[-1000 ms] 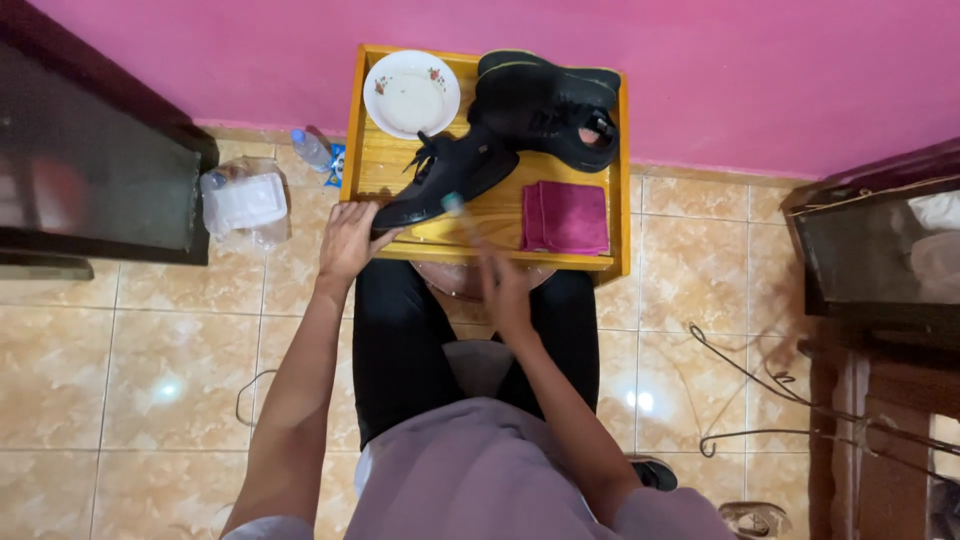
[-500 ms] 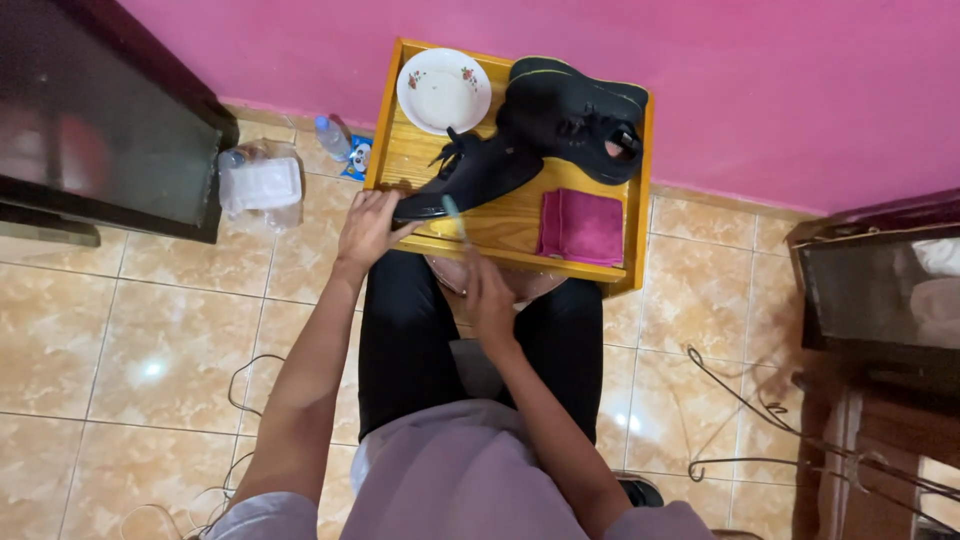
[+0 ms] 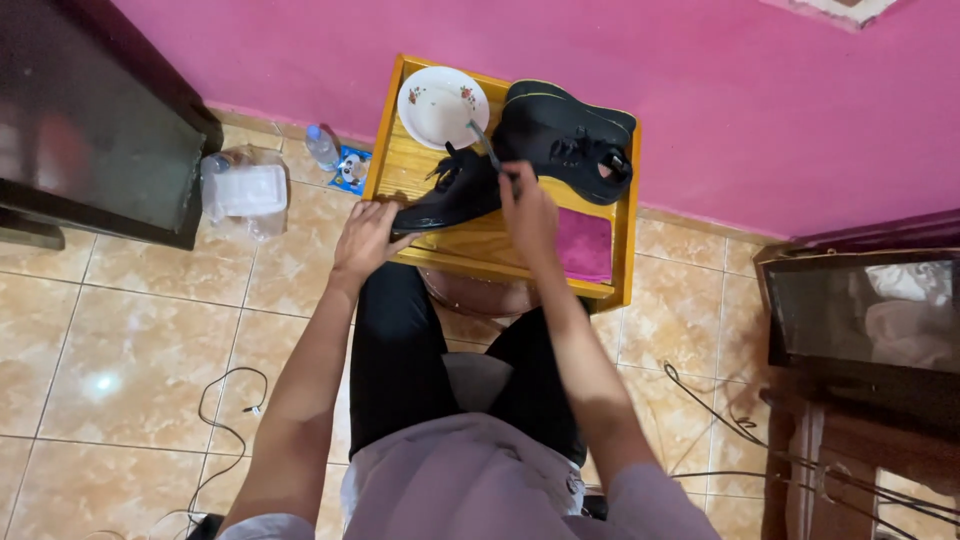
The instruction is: The person cleans a black shoe using a toothbrush and a liquid solution from a white bowl. They repeatedly scrub the shoe's surface and dip the brush into the bowl to apply more solution.
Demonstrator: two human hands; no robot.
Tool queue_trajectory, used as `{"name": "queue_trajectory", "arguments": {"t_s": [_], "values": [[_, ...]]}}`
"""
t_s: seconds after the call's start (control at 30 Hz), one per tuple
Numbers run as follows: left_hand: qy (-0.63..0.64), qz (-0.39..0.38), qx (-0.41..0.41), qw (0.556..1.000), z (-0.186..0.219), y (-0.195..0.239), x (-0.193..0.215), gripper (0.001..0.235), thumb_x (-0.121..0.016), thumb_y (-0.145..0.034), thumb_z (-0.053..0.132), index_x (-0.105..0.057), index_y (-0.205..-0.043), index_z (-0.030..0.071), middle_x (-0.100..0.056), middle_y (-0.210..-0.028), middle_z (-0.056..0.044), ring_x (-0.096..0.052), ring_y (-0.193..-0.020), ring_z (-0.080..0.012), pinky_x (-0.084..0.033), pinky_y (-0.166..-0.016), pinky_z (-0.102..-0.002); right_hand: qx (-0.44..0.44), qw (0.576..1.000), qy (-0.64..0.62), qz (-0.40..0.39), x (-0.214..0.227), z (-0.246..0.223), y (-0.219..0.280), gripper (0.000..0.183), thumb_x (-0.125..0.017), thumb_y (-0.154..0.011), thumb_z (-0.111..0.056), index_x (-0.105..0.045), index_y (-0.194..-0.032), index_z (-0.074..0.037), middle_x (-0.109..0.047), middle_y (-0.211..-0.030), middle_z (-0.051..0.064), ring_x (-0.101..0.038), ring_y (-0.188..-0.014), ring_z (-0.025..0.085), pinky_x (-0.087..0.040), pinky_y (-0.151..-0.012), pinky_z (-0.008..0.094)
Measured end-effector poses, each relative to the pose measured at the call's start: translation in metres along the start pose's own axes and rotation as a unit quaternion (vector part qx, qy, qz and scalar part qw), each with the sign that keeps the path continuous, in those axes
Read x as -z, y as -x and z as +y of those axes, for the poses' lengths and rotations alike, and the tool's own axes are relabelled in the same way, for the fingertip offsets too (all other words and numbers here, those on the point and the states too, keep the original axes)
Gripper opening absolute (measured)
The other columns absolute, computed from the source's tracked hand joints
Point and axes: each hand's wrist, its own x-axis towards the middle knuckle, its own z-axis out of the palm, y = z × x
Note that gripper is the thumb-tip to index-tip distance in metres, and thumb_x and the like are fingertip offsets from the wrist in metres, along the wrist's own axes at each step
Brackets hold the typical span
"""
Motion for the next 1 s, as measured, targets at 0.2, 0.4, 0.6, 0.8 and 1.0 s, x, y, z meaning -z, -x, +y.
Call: {"name": "queue_trajectory", "arguments": {"t_s": [0.2,0.4,0.6,0.8,1.0], "values": [[-0.013,0.008,-0.003,1.0,-0.008,0.007,-0.012,0.048,-0.086,-0.076,0.044,-0.063,-0.102,0.01,-0.068,-0.084,-0.007,-0.067,-0.083,-0.0234,-0.051,-0.087,-0.035,0.049,0.983,0.159,-0.078,-0.058,0.038,-0.115,0.013,-0.056,-0.099,-0.049,-0.057,-0.108,-0.04,-0.075,-0.09,-0.005,-0.075,-0.095,0.025,-0.058,-0.083,0.046],[-0.006,-0.009,0.007,1.0,-0.005,0.005,-0.006,0.047,-0.084,-0.079,0.044,-0.062,-0.104,0.01,-0.067,-0.086,-0.006,-0.067,-0.086,-0.0221,-0.049,-0.09,-0.034,0.033,0.98,0.184,-0.075,-0.092,0.05,-0.144,0.014,-0.06,-0.098,-0.04,-0.061,-0.11,-0.033,-0.076,-0.097,0.005,-0.074,-0.099,0.032,-0.058,-0.086,0.048],[-0.004,-0.033,0.009,0.999,0.0,-0.003,0.007,0.047,-0.085,-0.077,0.038,-0.06,-0.103,0.009,-0.067,-0.088,-0.007,-0.066,-0.088,-0.0219,-0.048,-0.092,-0.033,0.017,0.979,0.186,-0.085,-0.123,0.065,-0.162,0.014,-0.063,-0.096,-0.044,-0.065,-0.107,-0.036,-0.076,-0.098,-0.002,-0.075,-0.098,0.027,-0.059,-0.085,0.044],[-0.015,-0.034,0.009,0.999,0.002,-0.006,0.01,0.045,-0.084,-0.081,0.039,-0.06,-0.103,0.009,-0.066,-0.086,-0.006,-0.067,-0.089,-0.0202,-0.048,-0.093,-0.031,0.025,0.981,0.152,-0.115,-0.099,0.046,-0.155,0.018,-0.066,-0.095,-0.034,-0.066,-0.113,-0.036,-0.077,-0.105,-0.001,-0.073,-0.105,0.028,-0.058,-0.09,0.045],[-0.017,-0.033,0.011,0.999,0.006,-0.009,0.014,0.044,-0.084,-0.083,0.04,-0.059,-0.103,0.009,-0.067,-0.086,-0.006,-0.067,-0.09,-0.02,-0.049,-0.093,-0.031,0.017,0.983,0.155,-0.099,-0.117,0.062,-0.161,0.015,-0.061,-0.098,-0.045,-0.064,-0.111,-0.038,-0.075,-0.1,0.001,-0.073,-0.102,0.029,-0.058,-0.09,0.045]]}}
